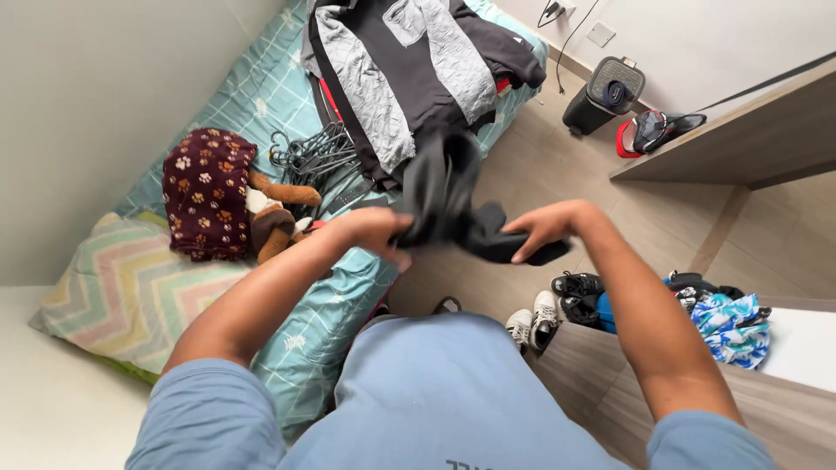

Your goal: Inspecting and turning over a black garment on a bed.

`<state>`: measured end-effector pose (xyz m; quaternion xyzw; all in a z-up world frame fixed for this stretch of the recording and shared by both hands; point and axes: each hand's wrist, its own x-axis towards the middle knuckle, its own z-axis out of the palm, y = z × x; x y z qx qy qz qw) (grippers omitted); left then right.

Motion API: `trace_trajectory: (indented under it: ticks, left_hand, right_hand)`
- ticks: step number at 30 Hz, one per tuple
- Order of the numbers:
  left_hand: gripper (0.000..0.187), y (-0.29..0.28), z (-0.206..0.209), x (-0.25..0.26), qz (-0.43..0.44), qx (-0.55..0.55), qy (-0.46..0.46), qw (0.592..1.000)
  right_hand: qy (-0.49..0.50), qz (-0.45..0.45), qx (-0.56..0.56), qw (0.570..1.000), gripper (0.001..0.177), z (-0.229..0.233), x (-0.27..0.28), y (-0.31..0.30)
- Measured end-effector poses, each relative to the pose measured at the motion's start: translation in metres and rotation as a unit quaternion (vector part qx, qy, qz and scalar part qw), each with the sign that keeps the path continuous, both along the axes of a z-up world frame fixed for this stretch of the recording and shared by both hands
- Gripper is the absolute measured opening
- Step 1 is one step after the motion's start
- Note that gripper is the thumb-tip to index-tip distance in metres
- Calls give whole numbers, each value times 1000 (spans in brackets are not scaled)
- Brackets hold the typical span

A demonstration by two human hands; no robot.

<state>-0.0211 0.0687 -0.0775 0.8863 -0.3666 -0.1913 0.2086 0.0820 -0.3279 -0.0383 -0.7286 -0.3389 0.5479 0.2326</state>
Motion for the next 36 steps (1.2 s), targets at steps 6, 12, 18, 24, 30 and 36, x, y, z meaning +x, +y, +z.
trace_trajectory:
  ticks: [6,12,18,24,30,36]
  left_hand:
    - [27,43,-26,22,432,80,-134,889]
    - [34,82,-155,26,108,-3,74,991]
    - [19,53,-47,35,135,-35,148,979]
    - [29,57,84,49,494,-190,-64,846]
    - [45,85,42,80,367,-43,181,912]
    - [27,86,11,73,36,-68,289,954]
  right_hand:
    - [-370,-372,35,851,18,-80,-10,-1]
    - [-215,-215,77,950,26,-57,9,1]
    - [-267,-92,162,945,42,-14,2,40]
    - [-372,-156,98,910,39,1,65,11]
    - [-165,-233,98,954,30,71,65,13]
    - [-91,-82,83,989,39,90,42,22]
